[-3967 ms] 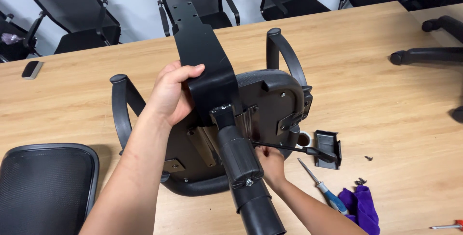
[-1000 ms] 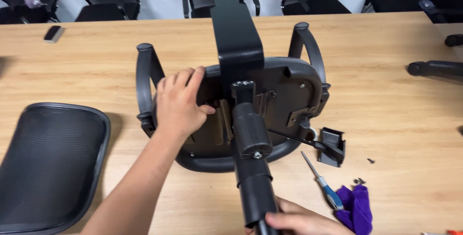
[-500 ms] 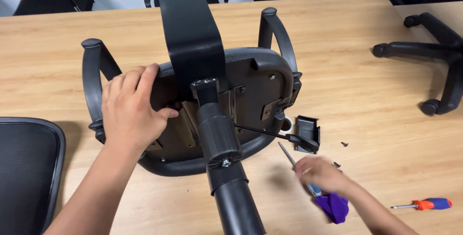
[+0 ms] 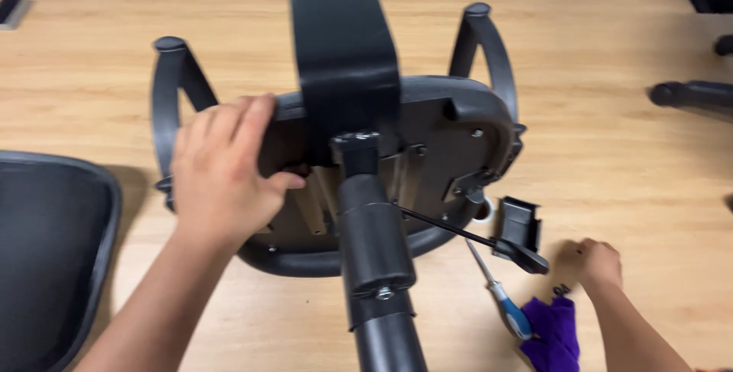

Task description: The person attaches the gas lift cylinder to the underside of an office chair seat. They align the cylinder, insert and tighten screws with a screwdriver, and repeatedly check the fit by hand.

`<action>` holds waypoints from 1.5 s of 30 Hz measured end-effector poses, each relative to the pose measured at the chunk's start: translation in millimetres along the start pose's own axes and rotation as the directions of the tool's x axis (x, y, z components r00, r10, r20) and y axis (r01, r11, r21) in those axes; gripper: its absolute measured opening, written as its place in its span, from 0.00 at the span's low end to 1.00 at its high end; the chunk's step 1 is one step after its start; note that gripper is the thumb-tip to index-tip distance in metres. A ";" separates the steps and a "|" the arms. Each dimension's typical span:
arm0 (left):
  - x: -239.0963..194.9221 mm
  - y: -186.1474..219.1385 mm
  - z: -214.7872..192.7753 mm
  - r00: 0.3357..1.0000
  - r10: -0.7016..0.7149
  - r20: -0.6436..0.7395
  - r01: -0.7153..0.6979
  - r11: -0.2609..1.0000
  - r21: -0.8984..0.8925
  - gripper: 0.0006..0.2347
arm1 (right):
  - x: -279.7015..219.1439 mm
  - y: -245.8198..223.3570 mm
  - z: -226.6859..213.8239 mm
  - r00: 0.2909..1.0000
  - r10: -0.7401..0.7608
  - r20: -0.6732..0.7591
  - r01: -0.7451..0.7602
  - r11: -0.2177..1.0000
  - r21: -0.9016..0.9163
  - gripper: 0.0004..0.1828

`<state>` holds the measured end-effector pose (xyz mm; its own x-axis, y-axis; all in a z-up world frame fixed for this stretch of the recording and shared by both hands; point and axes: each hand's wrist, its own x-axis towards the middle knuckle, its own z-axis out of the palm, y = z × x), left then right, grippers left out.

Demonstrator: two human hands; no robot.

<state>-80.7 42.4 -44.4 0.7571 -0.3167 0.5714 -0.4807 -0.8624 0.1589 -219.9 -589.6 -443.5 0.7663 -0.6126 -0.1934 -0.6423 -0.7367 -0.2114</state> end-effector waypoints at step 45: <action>-5.5 -19.0 0.2 0.989 0.147 -0.017 -0.147 0.988 -0.037 0.39 | -305.8 -498.8 -170.8 0.280 -0.786 -0.552 0.960 0.212 0.185 0.16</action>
<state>-75.6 60.4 -50.7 0.6707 -0.4334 0.6020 -0.6030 -0.7911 0.1023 -131.7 -83.7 -115.2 0.7263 0.2496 0.6405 0.5970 -0.6909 -0.4077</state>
